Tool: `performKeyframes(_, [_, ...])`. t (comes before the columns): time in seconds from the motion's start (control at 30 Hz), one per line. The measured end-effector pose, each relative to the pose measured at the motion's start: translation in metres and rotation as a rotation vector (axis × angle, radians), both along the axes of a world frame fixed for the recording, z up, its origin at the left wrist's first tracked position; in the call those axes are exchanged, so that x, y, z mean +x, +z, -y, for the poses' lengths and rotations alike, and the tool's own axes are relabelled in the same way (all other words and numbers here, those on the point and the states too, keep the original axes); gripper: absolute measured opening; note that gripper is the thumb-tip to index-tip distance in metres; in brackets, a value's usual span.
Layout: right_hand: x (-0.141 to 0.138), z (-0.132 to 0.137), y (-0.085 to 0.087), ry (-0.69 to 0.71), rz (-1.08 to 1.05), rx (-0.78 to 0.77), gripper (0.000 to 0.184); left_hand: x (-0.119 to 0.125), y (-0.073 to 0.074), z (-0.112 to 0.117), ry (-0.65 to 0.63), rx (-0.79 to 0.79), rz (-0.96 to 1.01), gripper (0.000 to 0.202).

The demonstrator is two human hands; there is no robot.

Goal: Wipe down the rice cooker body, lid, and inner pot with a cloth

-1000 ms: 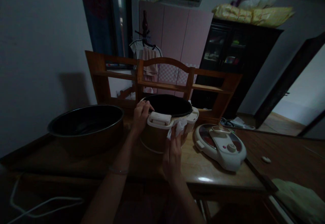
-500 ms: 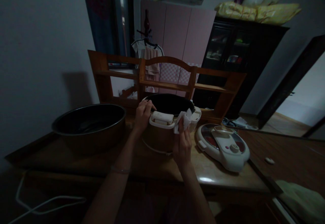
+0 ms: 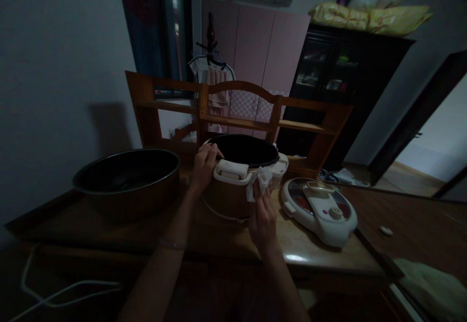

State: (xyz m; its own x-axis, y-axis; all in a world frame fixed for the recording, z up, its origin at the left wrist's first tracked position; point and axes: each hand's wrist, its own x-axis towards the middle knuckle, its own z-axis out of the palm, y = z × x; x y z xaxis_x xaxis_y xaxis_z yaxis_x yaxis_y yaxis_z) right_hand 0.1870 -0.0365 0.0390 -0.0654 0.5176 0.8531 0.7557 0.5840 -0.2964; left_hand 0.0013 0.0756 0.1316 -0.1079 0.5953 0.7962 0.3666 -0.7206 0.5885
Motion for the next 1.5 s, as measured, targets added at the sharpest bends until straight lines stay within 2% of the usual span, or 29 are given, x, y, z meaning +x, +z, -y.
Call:
performKeyframes(0.23, [0.002, 0.015, -0.047, -0.002, 0.028, -0.092, 0.06, 0.0, 0.001, 0.002, -0.004, -0.006, -0.009, 0.047])
performKeyframes(0.33, [-0.001, 0.028, -0.048, 0.028, -0.097, -0.233, 0.053, 0.001, 0.001, 0.003, 0.003, 0.001, -0.005, 0.046])
performKeyframes(0.43, [-0.003, 0.041, -0.022, 0.06, -0.286, -0.3, 0.048, 0.001, 0.001, 0.002, 0.018, -0.007, -0.001, 0.047])
performKeyframes(0.5, [-0.002, 0.045, 0.006, 0.055, -0.345, -0.223, 0.047, 0.001, 0.001, 0.002, 0.02, -0.015, -0.002, 0.047])
performKeyframes(0.63, [-0.001, 0.039, 0.058, 0.013, -0.196, -0.064, 0.051, 0.001, 0.002, 0.002, 0.016, -0.021, -0.01, 0.046])
performKeyframes(0.73, [-0.003, 0.023, 0.069, -0.017, -0.07, -0.029, 0.053, 0.001, 0.003, 0.003, 0.018, -0.024, -0.011, 0.047])
performKeyframes(0.93, [-0.005, 0.001, 0.045, -0.024, 0.085, -0.007, 0.061, 0.001, 0.001, 0.002, -0.001, -0.014, -0.015, 0.047])
performKeyframes(1.3, [0.0, 0.001, 0.017, -0.076, 0.128, 0.052, 0.07, 0.0, 0.002, 0.003, -0.006, -0.025, -0.017, 0.046])
performKeyframes(1.5, [-0.004, 0.004, 0.012, -0.118, 0.14, 0.05, 0.072, 0.0, 0.002, 0.002, -0.002, -0.024, -0.012, 0.047])
